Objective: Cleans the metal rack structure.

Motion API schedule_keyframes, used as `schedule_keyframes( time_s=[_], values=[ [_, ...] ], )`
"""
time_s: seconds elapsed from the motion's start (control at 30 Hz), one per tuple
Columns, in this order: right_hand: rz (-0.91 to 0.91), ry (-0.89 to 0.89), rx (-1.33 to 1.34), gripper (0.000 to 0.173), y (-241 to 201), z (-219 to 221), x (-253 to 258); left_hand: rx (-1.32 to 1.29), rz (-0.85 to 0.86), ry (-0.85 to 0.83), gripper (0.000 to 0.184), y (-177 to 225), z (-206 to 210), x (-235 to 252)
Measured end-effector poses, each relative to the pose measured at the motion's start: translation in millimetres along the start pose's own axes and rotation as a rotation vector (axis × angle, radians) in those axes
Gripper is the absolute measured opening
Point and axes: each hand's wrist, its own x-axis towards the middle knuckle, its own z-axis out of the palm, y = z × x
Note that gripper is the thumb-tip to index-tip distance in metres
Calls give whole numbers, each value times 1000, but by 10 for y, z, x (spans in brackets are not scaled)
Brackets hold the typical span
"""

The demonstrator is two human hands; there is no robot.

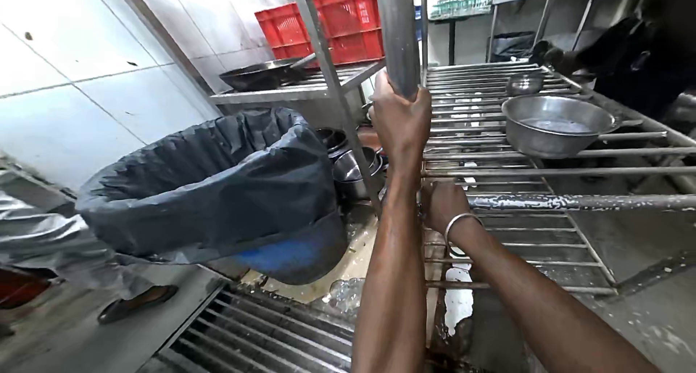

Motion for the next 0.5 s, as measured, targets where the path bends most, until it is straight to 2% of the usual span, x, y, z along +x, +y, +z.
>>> schedule_keyframes(
  time_s=[0.17,0.3,0.43,0.5],
  values=[
    [-137,-109,-92,44,70,-205,113,-30,32,11,27,-40,20,30],
    [-193,-273,-88,46,105,-347,295,-43,59,0,29,-52,8,40],
    [-226,-439,47,39,193,-390,470,-23,51,-13,33,-42,-10,38],
    [-232,-521,172,51,254,-430,530,-14,56,-17,37,-41,-6,47]
  ],
)
